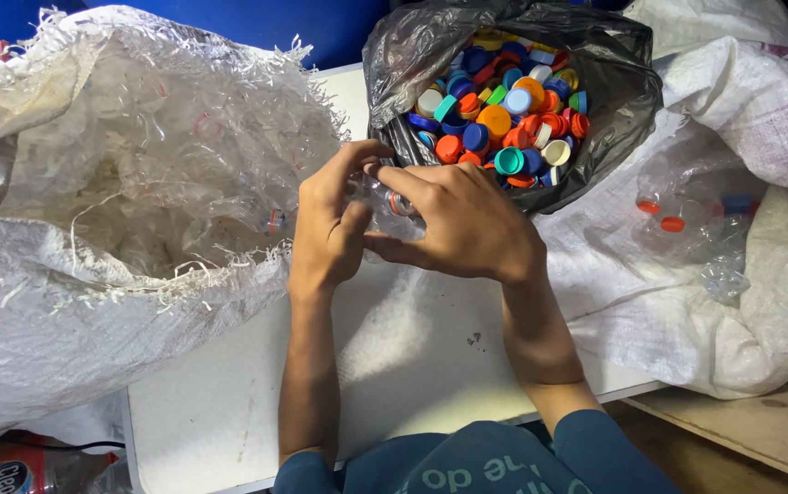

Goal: The recorder is sorting plastic bottles and their caps into different containers and bags in a recycling environment.

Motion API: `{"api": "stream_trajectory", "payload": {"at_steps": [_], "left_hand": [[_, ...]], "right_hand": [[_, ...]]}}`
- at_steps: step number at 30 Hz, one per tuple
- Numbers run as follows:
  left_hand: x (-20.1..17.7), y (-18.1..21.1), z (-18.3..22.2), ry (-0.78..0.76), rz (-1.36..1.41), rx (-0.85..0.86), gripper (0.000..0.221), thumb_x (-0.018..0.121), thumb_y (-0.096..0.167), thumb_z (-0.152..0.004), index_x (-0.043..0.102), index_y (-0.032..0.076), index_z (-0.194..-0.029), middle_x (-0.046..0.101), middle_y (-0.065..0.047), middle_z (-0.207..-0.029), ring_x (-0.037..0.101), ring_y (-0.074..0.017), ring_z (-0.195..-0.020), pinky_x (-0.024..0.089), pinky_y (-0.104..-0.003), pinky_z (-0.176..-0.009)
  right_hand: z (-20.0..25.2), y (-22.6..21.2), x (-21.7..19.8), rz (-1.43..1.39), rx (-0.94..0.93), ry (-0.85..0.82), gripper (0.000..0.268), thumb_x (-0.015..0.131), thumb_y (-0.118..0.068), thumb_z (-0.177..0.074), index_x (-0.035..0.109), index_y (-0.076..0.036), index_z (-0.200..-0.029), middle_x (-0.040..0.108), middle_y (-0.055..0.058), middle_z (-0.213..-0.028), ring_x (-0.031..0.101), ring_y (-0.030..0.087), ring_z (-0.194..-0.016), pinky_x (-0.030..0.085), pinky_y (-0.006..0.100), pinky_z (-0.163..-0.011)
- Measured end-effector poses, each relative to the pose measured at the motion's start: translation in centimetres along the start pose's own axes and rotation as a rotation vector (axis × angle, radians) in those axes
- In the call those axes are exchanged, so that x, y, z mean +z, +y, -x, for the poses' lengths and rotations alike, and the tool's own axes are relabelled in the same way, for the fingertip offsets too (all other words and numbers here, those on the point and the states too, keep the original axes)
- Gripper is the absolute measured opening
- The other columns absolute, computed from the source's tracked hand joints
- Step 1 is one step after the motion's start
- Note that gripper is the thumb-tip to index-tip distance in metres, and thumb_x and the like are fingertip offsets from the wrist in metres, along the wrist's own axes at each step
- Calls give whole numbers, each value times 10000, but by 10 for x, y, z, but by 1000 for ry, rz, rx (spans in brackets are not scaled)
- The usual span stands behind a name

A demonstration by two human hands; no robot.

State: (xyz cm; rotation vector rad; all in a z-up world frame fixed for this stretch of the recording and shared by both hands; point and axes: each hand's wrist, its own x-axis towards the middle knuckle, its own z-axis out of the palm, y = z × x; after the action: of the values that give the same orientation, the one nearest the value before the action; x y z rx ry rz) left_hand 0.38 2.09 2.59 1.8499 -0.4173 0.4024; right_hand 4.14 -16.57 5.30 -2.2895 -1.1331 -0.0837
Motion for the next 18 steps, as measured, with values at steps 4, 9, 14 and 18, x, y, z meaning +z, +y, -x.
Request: {"api": "stream_trajectory", "payload": {"at_steps": [4,9,14,18], "left_hand": [[1,-3,0,142,-46,-72,534,473,474,-1041,650,-21,-1133,707,-131,-942,684,-202,-836,538,-320,-791],[-5,-16,-1,237,-9,-121,320,463,170,-1072,672,-58,-991,686,-112,-803,597,-139,-732,479,-303,-685],[-12,-30,3,276,-6,-136,371,462,195,-1092,662,-59,-909,681,-83,-766,600,-101,-710,487,-289,-665],[-12,-33,1,314,-31,-189,419,496,219,-1090,657,-58,-821,640,-69,-671,543,-89,-627,439,-288,-583]], "right_hand": [[-1,-5,5,-5,-20,18,781,664,-592,-899,610,38,-1359,722,175,-976,712,347,-864,556,456,-748],[-8,-24,4,85,-72,32,842,771,-572,-825,599,78,-1332,673,195,-908,691,332,-758,555,449,-695],[-12,-25,18,47,-78,36,647,786,-405,-863,622,49,-1293,681,169,-910,699,319,-776,556,436,-696],[-12,-23,20,-7,-172,50,497,764,-255,-886,622,56,-1247,687,130,-905,711,302,-818,554,425,-701]]}}
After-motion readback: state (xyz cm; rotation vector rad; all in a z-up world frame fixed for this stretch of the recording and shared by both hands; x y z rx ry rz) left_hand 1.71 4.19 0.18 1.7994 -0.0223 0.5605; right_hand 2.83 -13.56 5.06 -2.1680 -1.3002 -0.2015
